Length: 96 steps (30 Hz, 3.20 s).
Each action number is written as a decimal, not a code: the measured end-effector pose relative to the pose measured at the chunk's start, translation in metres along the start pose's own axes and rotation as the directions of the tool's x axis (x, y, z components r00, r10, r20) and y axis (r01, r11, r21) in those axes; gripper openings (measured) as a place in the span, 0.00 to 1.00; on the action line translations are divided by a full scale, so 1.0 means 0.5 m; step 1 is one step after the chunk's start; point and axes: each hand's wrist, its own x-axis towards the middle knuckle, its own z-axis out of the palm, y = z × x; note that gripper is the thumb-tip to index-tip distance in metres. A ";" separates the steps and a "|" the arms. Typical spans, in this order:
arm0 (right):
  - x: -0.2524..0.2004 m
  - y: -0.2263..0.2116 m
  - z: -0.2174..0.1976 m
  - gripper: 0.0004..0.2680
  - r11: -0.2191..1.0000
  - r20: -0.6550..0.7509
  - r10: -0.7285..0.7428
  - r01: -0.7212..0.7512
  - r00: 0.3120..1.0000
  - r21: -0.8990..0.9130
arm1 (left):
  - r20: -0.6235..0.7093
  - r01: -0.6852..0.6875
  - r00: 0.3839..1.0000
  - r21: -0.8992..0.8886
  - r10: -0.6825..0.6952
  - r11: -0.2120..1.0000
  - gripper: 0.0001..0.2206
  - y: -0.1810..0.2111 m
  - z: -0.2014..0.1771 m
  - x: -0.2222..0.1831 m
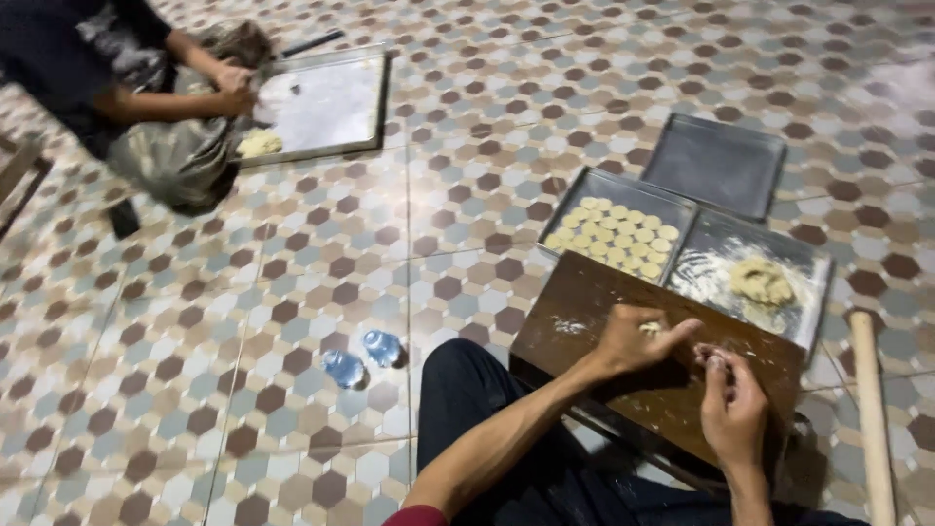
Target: Cutting circular shapes from a sheet of dough using a mold and placing them onto a metal tray.
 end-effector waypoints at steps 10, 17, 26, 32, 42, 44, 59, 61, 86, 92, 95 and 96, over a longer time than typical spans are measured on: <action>-0.003 0.040 0.050 0.24 0.902 0.059 0.249 -0.253 0.967 0.350 | 0.009 -0.155 0.988 -0.029 0.155 0.988 0.19 0.128 0.000 0.011; 0.033 0.306 0.095 0.24 -0.023 0.328 0.569 -0.384 0.754 0.923 | 0.220 -0.399 0.900 0.075 0.376 0.914 0.13 0.105 0.035 0.011; 0.067 -0.001 0.016 0.21 0.174 0.269 0.531 -0.414 0.803 0.893 | 0.030 -0.027 0.999 -0.139 0.031 0.990 0.14 0.054 0.010 0.002; 0.096 -0.007 0.027 0.15 0.195 0.245 0.553 -0.410 0.797 0.891 | -0.006 0.111 0.993 -0.189 -0.114 0.976 0.15 0.031 0.018 0.000; 0.094 0.011 0.086 0.26 0.577 -0.153 0.393 -0.113 0.907 0.809 | 0.033 0.341 0.914 -0.602 -0.404 0.722 0.19 0.003 0.072 -0.025; 0.090 0.030 0.101 0.27 0.819 -0.314 0.209 0.010 0.926 0.574 | 0.103 0.389 0.860 -0.766 -0.499 0.512 0.22 -0.012 0.087 -0.025; 0.000 -0.049 0.083 0.23 0.896 -0.119 -0.435 0.416 0.893 -0.154 | 0.098 0.448 0.692 -0.835 -0.715 0.319 0.19 -0.008 0.010 0.012; -0.006 -0.046 0.068 0.19 0.928 -0.162 -0.374 0.366 0.913 -0.074 | 0.025 0.518 0.814 -0.484 -0.581 0.706 0.20 -0.017 0.019 0.013; 0.047 0.145 0.001 0.15 -0.055 0.378 0.466 -0.400 0.800 0.915 | 0.437 -0.230 0.884 0.099 0.166 0.968 0.20 0.100 0.025 -0.038; 0.043 0.043 -0.004 0.19 0.377 0.014 0.593 -0.293 0.805 0.878 | 0.320 -0.047 0.946 -0.012 0.048 0.999 0.18 0.046 0.031 -0.021; 0.036 0.008 0.001 0.22 0.641 -0.184 0.344 -0.087 0.921 0.763 | 0.416 0.223 0.886 0.007 -0.205 0.975 0.34 -0.002 0.065 -0.039; 0.035 0.012 0.003 0.20 0.912 -0.239 0.163 -0.055 0.957 0.406 | 0.472 0.338 0.851 -0.156 -0.231 0.928 0.27 -0.034 0.083 -0.042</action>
